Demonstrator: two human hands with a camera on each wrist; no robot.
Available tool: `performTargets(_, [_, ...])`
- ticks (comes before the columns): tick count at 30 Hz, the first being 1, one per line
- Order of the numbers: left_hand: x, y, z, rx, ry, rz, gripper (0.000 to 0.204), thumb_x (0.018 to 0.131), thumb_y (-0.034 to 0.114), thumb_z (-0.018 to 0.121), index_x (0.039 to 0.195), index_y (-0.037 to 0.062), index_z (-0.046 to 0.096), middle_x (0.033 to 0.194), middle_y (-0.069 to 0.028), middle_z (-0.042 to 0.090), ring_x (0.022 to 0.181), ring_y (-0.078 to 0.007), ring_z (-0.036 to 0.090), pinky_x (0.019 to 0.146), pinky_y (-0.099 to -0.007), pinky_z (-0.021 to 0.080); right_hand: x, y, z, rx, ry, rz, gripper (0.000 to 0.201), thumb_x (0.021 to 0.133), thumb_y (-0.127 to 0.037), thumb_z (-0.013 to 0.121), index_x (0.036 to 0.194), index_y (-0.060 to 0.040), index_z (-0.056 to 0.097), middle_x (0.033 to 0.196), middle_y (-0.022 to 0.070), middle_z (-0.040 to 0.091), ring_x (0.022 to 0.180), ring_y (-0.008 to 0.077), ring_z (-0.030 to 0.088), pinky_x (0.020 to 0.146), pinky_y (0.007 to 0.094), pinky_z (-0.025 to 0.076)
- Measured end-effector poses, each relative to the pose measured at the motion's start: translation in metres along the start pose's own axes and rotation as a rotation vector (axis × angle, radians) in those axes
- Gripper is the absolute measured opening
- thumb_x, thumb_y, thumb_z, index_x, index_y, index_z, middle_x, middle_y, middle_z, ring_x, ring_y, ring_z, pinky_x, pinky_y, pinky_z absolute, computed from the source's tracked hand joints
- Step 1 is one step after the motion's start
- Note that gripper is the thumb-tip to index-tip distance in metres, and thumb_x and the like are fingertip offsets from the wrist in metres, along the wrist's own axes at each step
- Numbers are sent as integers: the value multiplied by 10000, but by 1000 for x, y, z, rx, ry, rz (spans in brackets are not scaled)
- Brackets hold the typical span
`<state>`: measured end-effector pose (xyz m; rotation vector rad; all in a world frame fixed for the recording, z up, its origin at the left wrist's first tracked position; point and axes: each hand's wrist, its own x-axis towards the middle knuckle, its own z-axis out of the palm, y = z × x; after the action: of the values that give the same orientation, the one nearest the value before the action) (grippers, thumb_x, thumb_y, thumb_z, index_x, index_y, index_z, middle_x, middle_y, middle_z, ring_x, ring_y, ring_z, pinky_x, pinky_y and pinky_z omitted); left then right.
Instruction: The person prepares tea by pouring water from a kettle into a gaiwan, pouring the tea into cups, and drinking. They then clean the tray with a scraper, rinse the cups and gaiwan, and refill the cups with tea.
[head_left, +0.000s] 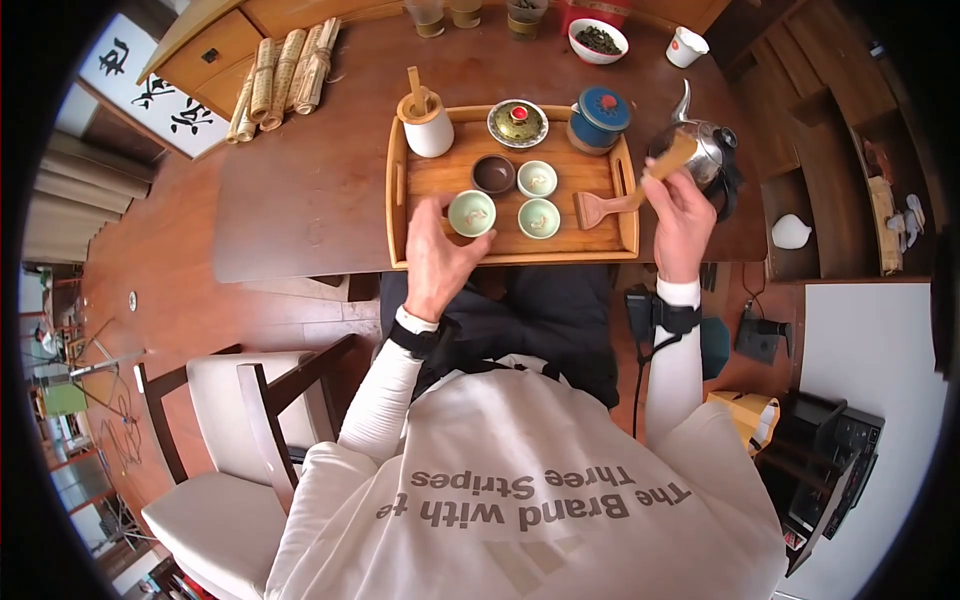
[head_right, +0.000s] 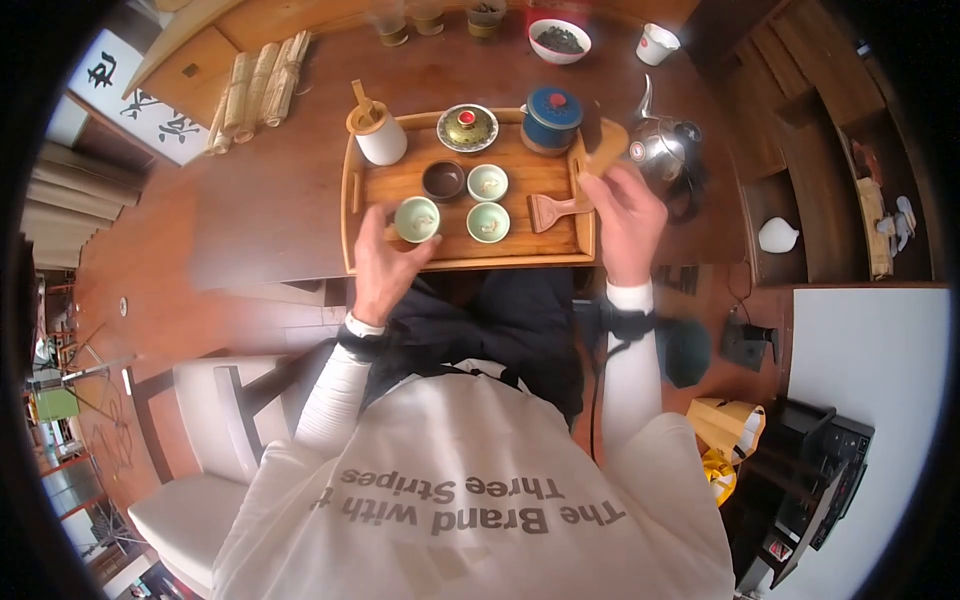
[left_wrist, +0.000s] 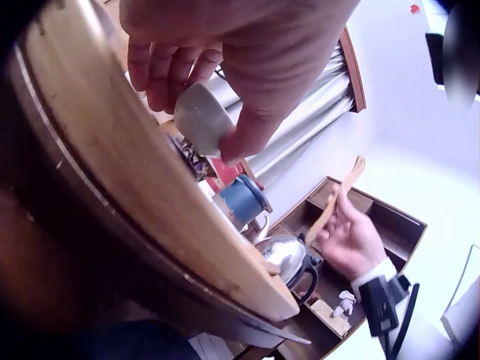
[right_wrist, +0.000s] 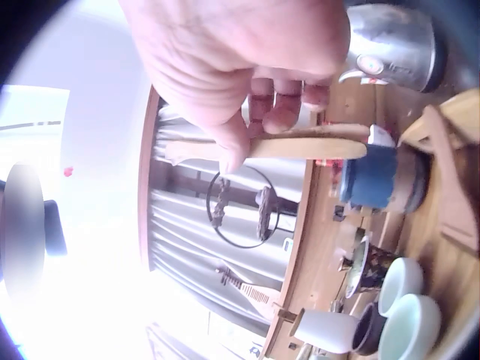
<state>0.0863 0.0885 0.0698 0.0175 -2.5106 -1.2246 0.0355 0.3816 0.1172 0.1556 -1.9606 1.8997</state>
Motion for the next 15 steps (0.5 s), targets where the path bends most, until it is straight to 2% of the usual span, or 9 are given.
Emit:
performTargets(1, [-3, -4, 7, -67, -8, -45, 529, 708, 179, 899, 1139, 24, 635, 1015, -148, 645, 977, -330, 639, 864, -418, 518, 11, -7, 12, 0, -64, 10, 236, 954, 24, 715, 1184, 76, 711, 1146, 55, 690, 1037, 119, 649, 934, 256, 507])
performTargets(2, [-6, -8, 12, -58, 8, -19, 529, 700, 192, 902, 1125, 24, 636, 999, -142, 646, 950, -335, 645, 839, -422, 526, 22, -15, 27, 1, -127, 18, 238, 964, 29, 700, 1195, 88, 698, 1152, 83, 710, 1046, 142, 665, 965, 270, 510])
performTargets(4, [-8, -5, 14, 54, 11, 2, 519, 689, 201, 904, 1101, 32, 637, 984, -137, 652, 921, -345, 651, 814, -430, 535, 42, -33, 64, 132, -219, 91, 241, 960, 5, 719, 1188, 81, 702, 1113, 100, 735, 986, 158, 706, 909, 276, 559])
performTargets(6, [-9, -7, 18, 94, 25, 41, 511, 693, 198, 905, 1098, 36, 639, 984, -138, 660, 926, -346, 663, 805, -425, 542, 59, -40, 104, 189, -365, -19, 236, 968, -23, 722, 1180, 79, 703, 1108, 116, 743, 964, 163, 723, 871, 277, 583])
performTargets(8, [-10, -9, 19, 119, 42, 98, 505, 689, 202, 910, 1090, 54, 642, 999, -125, 676, 934, -349, 677, 798, -424, 551, 76, -25, 144, 246, -483, -100, 231, 931, -80, 772, 1138, 20, 754, 1024, 80, 781, 906, 107, 723, 809, 261, 581])
performTargets(10, [-12, -9, 19, 117, 60, 101, 506, 692, 198, 907, 1096, 53, 639, 1002, -129, 674, 933, -350, 677, 796, -421, 551, 83, -25, 177, 23, -557, -179, 244, 947, -85, 767, 1147, 51, 734, 1042, 73, 767, 915, 112, 723, 807, 241, 581])
performTargets(12, [-11, -10, 19, 115, 69, 110, 509, 694, 199, 904, 1101, 52, 636, 1004, -130, 673, 933, -350, 677, 793, -421, 550, 86, -23, 204, -89, -545, -350, 204, 918, -140, 795, 1059, 5, 771, 965, 43, 773, 806, 72, 694, 706, 244, 559])
performTargets(14, [-11, -10, 18, 110, 75, 117, 511, 697, 200, 902, 1106, 51, 634, 1006, -130, 673, 932, -349, 676, 791, -420, 550, 90, -15, 220, -124, -549, -413, 215, 861, -193, 797, 982, -17, 769, 868, 123, 737, 777, 255, 729, 712, 349, 566])
performTargets(15, [-11, -10, 18, 118, 59, 102, 512, 700, 203, 900, 1109, 50, 631, 1005, -131, 672, 931, -349, 676, 789, -420, 549, 92, -10, 224, -122, -550, -418, 215, 861, -193, 797, 982, -17, 769, 868, 123, 737, 777, 255, 729, 712, 349, 566])
